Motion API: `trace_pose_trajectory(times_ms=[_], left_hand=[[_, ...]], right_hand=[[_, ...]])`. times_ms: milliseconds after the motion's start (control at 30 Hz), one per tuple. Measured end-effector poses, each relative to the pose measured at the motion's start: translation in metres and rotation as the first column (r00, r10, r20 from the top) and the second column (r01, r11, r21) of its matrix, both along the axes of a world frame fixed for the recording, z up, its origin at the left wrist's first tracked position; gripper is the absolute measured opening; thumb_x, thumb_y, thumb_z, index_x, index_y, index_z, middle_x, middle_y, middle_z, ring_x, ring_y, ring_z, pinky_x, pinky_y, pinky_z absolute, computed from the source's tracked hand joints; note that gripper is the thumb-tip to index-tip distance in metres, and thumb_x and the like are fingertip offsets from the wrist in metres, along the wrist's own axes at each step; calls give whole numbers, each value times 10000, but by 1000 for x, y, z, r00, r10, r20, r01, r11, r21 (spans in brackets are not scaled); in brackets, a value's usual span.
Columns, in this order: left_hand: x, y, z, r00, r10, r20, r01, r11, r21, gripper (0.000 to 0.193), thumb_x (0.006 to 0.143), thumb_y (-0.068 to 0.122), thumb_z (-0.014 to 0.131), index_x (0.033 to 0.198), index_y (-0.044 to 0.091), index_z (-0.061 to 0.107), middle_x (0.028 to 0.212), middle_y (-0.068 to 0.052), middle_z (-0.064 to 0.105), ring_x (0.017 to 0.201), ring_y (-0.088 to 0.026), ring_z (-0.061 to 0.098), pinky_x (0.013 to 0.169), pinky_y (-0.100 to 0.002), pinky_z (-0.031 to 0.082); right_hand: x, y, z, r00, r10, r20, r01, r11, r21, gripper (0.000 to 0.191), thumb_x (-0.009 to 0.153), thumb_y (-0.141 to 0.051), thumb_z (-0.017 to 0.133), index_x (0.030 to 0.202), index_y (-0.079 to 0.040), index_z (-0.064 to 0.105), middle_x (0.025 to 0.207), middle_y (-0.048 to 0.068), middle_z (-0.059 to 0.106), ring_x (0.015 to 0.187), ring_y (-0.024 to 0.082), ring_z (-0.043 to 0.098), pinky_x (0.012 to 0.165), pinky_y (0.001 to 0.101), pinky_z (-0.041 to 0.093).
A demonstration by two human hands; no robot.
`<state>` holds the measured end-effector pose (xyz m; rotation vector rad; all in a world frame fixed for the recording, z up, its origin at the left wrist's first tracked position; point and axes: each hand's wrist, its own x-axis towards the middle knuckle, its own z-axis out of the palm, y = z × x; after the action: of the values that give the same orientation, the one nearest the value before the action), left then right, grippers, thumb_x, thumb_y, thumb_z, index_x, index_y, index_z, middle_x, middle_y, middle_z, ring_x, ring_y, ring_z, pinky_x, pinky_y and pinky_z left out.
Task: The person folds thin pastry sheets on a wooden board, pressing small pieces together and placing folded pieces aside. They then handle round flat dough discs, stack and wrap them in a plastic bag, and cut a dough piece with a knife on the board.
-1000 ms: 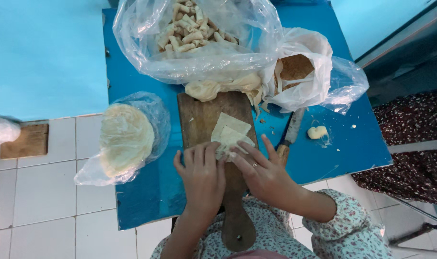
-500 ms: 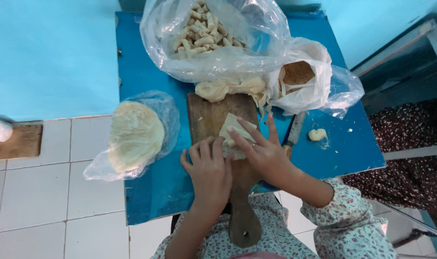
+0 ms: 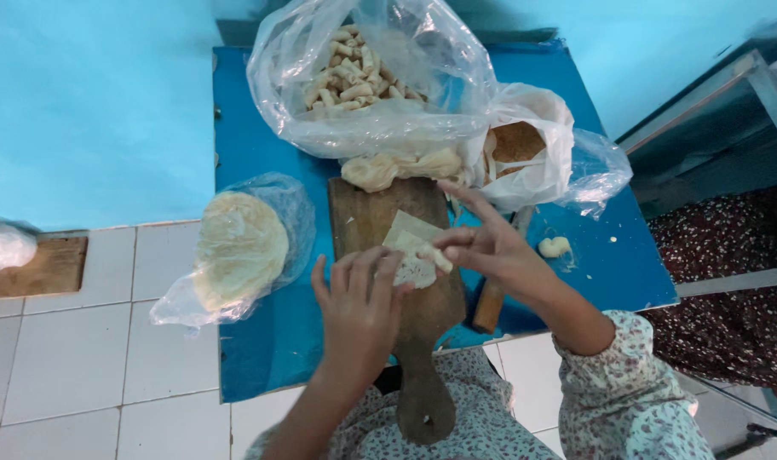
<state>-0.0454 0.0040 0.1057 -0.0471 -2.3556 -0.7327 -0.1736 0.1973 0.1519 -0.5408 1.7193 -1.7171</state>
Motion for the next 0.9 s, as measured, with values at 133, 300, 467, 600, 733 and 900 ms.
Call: trace_pose_trajectory(times_ms=[133, 300, 467, 600, 733, 900], left_hand=[[-4, -14, 15, 952, -275, -135, 252, 953, -166, 427, 880, 190, 730, 1296, 127, 661, 1352, -29, 622, 1221, -282, 583, 1110, -688, 290], [-23, -19, 37, 904, -397, -159, 326, 880, -345, 382, 856, 181, 713, 1224, 78, 712, 1269, -41, 655, 1199, -258, 613, 1124, -703, 304], [-32, -37, 59, 913, -300, -277, 119, 845, -522, 365, 895, 157, 740, 1243, 50, 741, 1169, -56, 694, 1186, -241, 610, 1117, -664, 327], [-79, -71, 80, 911, -197, -361, -53, 815, -578, 323, 947, 106, 775, 1264, 45, 789, 1097, -57, 681, 1114, -254, 584, 1143, -627, 343], [-153, -94, 102, 901, -49, -431, -221, 804, -552, 284, 990, 121, 758, 1260, 37, 729, 1192, -42, 656, 1198, -255, 550, 1171, -624, 299], [-159, -79, 89, 890, -15, -455, -235, 840, -488, 420, 934, 251, 826, 1278, 41, 707, 1227, -52, 616, 1251, -273, 545, 1189, -685, 278]], right_hand=[[-2, -3, 5, 966, 154, 207, -126, 982, -144, 904, 905, -74, 703, 1643, -154, 188, 1209, 74, 622, 1044, 145, 635, 892, 317, 514], [-4, -2, 12, 943, 237, 233, -192, 960, -203, 828, 966, -94, 676, 1655, -125, 217, 1140, 70, 602, 977, 163, 618, 847, 336, 525], [-29, 26, 34, 897, 5, -443, -2, 1000, 7, 544, 1020, -117, 665, 1521, -91, 455, 1086, 56, 646, 1007, 137, 691, 886, 307, 587], [-64, 45, 41, 447, 53, -893, 418, 870, 262, 471, 864, -124, 811, 1295, -116, 620, 990, 47, 737, 802, 165, 726, 721, 323, 565], [-84, 42, 15, 464, 198, -863, 449, 788, 422, 520, 765, -182, 882, 1208, -117, 618, 956, 97, 731, 742, 260, 708, 653, 393, 551], [-102, 38, -17, 397, 147, -906, 424, 846, 323, 577, 830, -73, 769, 1349, -80, 519, 1023, 120, 739, 843, 317, 731, 703, 426, 561]])
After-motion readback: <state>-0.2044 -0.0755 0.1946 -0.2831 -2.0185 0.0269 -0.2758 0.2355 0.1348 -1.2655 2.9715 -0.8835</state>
